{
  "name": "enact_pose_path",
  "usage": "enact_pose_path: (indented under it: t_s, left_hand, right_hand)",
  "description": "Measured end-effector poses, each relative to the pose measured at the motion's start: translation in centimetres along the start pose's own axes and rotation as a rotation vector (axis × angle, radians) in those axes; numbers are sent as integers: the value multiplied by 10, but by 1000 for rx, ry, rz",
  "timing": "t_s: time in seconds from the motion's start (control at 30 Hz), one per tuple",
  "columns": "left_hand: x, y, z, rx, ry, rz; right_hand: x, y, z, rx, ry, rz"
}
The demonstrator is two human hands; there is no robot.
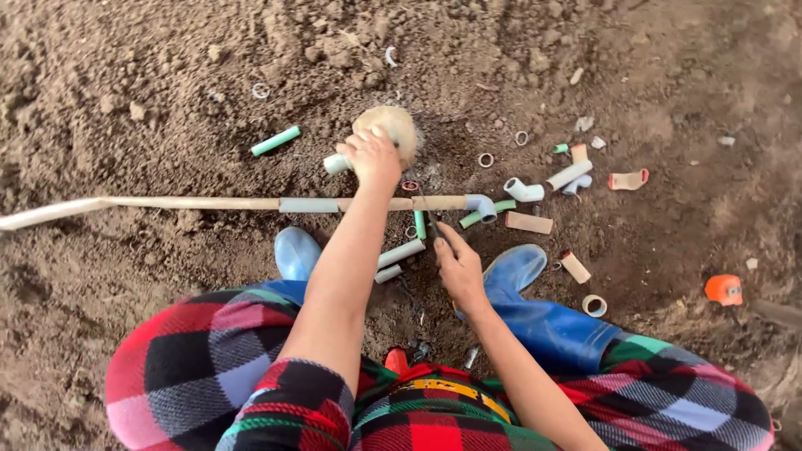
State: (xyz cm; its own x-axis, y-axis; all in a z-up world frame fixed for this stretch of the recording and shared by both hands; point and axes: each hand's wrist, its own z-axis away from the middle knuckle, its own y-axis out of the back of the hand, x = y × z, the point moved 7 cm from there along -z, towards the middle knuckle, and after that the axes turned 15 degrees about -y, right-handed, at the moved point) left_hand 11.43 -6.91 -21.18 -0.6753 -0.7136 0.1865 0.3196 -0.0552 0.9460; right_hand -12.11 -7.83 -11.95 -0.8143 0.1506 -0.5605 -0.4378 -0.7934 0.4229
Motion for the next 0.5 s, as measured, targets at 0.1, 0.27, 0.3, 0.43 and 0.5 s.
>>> enact_pose_path:
  t_s: [0.1, 0.27, 0.3, 0.43, 0.5]
  left_hand:
    - [2, -7, -5, -32, 6, 5]
    - [3, -13, -12, -80, 55, 27]
    - [4, -11, -12, -81, 52, 28]
    - [3, -10, -12, -121, 55, 20]
    - [4, -13, -15, -130, 68, 29]
  right_hand:
    - [5, -1, -3, -20, -9, -19]
    - [-9, -3, 8, -35, 6, 13]
    - [-11, -2, 11, -32, 4, 12]
    - [-18, -3, 15, -49, 14, 12]
    - [-19, -1, 15, -44, 18, 11]
